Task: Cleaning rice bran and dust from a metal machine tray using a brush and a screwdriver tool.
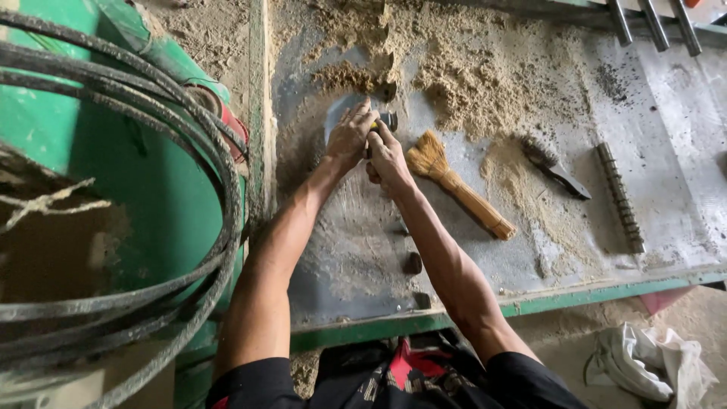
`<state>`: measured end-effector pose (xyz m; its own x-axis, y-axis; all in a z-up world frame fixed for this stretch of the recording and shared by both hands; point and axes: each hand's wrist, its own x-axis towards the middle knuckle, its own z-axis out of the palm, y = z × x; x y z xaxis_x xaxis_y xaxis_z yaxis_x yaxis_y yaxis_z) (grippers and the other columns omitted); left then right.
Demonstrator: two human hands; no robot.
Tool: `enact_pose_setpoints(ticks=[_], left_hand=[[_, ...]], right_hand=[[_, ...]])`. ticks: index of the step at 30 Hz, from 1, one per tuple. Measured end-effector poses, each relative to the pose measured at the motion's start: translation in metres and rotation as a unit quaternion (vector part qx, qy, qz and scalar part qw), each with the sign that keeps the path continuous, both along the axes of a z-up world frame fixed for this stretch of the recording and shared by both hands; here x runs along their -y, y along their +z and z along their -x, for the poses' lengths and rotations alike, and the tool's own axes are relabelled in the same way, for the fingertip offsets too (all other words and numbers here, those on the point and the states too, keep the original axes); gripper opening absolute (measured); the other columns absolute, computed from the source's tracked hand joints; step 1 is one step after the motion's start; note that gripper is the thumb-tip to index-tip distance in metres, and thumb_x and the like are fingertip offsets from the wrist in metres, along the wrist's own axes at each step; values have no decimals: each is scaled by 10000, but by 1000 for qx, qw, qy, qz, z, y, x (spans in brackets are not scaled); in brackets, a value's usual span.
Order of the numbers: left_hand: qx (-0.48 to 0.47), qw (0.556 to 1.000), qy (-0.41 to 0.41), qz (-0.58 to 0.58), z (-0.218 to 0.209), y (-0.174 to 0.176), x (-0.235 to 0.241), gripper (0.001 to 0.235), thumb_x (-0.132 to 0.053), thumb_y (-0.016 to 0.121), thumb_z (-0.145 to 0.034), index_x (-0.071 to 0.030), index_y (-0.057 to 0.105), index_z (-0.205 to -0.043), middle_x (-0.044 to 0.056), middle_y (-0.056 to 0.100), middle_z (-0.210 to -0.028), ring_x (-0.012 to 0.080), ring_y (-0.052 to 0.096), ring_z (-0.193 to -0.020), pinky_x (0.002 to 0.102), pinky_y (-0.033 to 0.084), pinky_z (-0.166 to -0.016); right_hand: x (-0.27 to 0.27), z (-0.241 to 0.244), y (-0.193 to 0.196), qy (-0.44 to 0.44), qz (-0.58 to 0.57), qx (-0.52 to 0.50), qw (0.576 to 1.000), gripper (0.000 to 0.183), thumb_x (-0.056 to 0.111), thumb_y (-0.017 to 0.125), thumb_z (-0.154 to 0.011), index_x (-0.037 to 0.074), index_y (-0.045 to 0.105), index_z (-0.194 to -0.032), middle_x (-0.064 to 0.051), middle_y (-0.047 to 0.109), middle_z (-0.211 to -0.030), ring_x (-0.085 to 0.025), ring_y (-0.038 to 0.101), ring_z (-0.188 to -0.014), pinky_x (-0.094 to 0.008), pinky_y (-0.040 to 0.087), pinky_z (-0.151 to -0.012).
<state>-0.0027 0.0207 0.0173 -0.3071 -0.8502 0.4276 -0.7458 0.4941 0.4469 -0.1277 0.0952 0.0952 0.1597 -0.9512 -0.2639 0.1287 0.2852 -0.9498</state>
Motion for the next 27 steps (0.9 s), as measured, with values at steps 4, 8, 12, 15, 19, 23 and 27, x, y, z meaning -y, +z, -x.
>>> enact_pose_setpoints(ticks=[4, 8, 12, 15, 19, 23, 27], left_hand=[[16, 1000, 12, -8, 2, 2, 32, 467, -8, 661, -937, -78, 563, -1388, 192, 410, -1606, 323, 419, -1477, 483, 265, -1263], [32, 999, -5, 21, -1, 15, 55, 534, 3, 651, -881, -25, 527, -1400, 215, 392, -1570, 348, 380, -1466, 508, 231, -1209], [27, 999, 3, 39, -1, 10, 59, 518, 24, 626, -892, -20, 550, -1403, 198, 443, -1543, 346, 445, -1452, 508, 284, -1225], [-37, 997, -2, 72, 0, 14, 47, 327, 0, 583, -1021, -22, 589, -1347, 272, 441, -1568, 377, 508, -1399, 525, 366, -1182], [-31, 999, -9, 32, 3, 0, 23, 245, -24, 583, -1027, -51, 634, -1265, 270, 500, -1523, 398, 540, -1363, 499, 471, -1113], [5, 998, -11, 63, 2, -26, 13, 186, -61, 640, -1043, -59, 652, -1229, 264, 500, -1529, 396, 530, -1396, 497, 466, -1136], [-31, 999, -5, 27, 4, 12, -14, 383, -58, 696, -901, -34, 629, -1278, 258, 489, -1517, 391, 516, -1379, 475, 444, -1152]], right_hand=[[41, 1, -12, -1, 11, -49, 999, 558, 229, 401, -1103, 188, 271, -1645, -41, 549, -784, -71, 437, -460, -248, 367, -361], [72, -7, -6, -10, 28, -109, 994, 569, 197, 391, -1079, 196, 267, -1634, -36, 559, -777, -73, 441, -467, -247, 407, -351], [71, -8, 4, -29, 36, -102, 994, 558, 195, 408, -1080, 175, 303, -1628, -36, 559, -775, -69, 437, -474, -236, 414, -365], [54, -3, 9, -18, 40, -129, 991, 549, 230, 392, -1083, 184, 279, -1619, -54, 548, -743, -85, 429, -456, -252, 398, -343], [17, 3, 5, -15, 33, -92, 995, 548, 234, 402, -1091, 155, 319, -1627, -53, 593, -862, -63, 479, -511, -229, 447, -385], [-12, 4, 22, -12, -10, -117, 993, 615, 217, 439, -1063, 168, 235, -1641, -97, 616, -868, -81, 471, -492, -237, 426, -371], [-17, 2, 15, 8, -22, -57, 998, 625, 207, 426, -1057, 173, 211, -1642, -83, 598, -854, -75, 463, -472, -232, 410, -357]])
